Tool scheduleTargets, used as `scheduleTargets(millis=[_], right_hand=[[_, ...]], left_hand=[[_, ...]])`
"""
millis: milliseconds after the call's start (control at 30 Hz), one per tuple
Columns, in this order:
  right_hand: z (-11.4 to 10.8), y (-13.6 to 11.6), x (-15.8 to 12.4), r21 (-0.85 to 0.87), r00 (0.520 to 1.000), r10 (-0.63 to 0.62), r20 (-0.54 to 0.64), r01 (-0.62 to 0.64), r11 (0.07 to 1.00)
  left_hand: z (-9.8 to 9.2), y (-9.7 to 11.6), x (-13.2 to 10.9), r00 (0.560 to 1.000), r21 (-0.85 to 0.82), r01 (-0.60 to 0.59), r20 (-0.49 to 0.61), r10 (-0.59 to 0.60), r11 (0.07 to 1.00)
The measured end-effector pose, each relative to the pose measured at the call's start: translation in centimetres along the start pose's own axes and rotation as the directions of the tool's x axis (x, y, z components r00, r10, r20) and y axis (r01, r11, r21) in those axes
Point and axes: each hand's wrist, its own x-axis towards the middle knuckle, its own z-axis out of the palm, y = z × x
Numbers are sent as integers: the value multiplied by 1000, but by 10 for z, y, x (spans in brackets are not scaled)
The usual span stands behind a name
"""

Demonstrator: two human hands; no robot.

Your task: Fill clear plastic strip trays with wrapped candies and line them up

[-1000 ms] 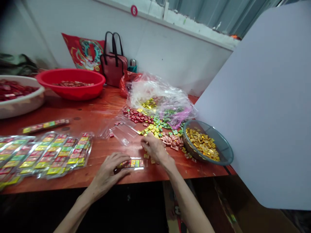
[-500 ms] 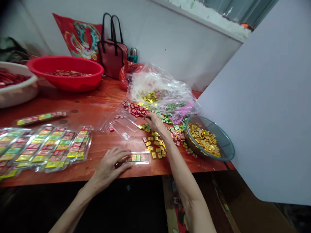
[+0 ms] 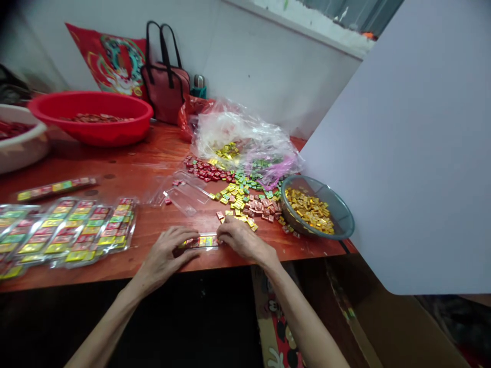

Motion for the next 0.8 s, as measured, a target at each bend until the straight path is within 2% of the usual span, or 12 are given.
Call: scheduleTargets(millis=[300, 500, 700, 800], right_hand=[[33, -2, -15, -217, 986, -75, -150, 42, 975], [46, -5, -20, -94, 938, -43, -344, 11, 995], [48, -6, -20, -180, 948, -98, -302, 44, 983], [52, -1, -24, -232, 939, -119, -324, 43, 972]], left_hand=[[-1, 0, 0, 1000, -15, -9, -8, 9, 1000], [-2, 2, 1, 1000, -29, 10, 11, -9, 1000], [-4, 4, 1, 1000, -42, 21, 0, -21, 999], [-3, 4, 1, 1000, -37, 23, -10, -23, 999]])
